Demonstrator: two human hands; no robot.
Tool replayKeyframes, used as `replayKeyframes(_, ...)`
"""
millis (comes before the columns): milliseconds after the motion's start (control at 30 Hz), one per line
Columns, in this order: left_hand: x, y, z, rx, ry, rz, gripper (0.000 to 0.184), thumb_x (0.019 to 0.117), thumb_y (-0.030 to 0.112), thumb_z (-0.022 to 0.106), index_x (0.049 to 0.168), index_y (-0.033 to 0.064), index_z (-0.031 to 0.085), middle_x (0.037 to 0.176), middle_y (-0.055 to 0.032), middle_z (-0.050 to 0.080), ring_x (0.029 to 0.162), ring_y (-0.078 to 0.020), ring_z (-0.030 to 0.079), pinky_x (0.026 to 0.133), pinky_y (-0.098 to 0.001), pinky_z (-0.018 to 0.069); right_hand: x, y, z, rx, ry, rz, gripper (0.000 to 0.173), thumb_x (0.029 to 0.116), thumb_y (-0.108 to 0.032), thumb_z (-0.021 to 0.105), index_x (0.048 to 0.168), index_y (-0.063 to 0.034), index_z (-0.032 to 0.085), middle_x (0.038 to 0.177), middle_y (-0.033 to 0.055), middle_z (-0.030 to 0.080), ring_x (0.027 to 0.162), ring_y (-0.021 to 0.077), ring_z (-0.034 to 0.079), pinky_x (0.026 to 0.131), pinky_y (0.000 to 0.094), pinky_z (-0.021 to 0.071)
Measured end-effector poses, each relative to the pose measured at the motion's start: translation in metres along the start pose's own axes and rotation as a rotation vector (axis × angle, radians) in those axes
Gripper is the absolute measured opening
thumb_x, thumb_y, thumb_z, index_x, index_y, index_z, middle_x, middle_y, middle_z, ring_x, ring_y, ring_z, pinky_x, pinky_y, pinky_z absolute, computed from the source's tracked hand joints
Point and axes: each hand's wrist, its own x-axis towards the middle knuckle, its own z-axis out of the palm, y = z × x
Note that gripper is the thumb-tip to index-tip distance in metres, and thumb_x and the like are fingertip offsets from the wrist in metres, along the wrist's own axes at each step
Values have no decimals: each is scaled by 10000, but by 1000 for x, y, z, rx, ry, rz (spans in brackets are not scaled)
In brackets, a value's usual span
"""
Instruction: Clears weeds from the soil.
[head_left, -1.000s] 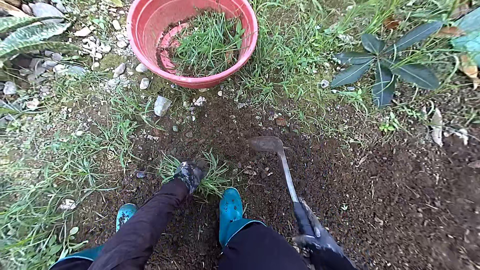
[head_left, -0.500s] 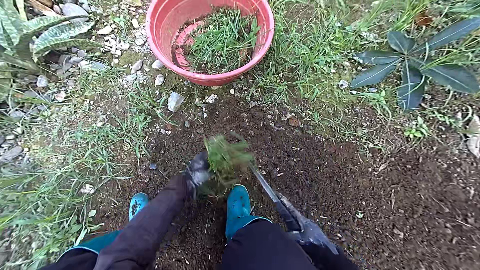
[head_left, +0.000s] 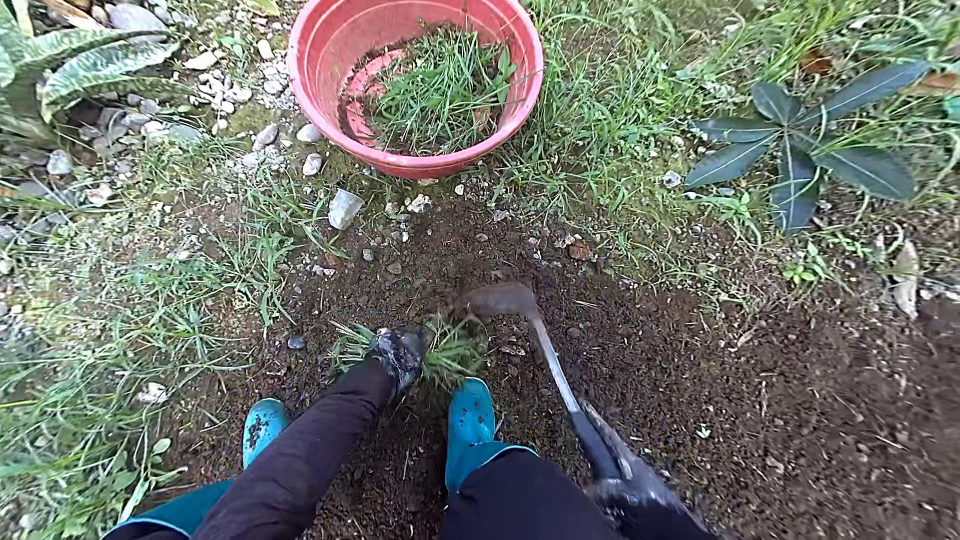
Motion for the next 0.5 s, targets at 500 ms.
replayKeyframes(500, 25, -19, 39, 209, -91, 237, 337, 998, 127, 589, 1326, 113, 661, 1441, -195, 579, 1284, -477, 554, 1049, -682, 429, -15, 15, -3, -155, 2, -66, 1121, 713, -203, 811, 1643, -159, 187, 1385, 256, 567, 1042, 348, 663, 812, 564, 558)
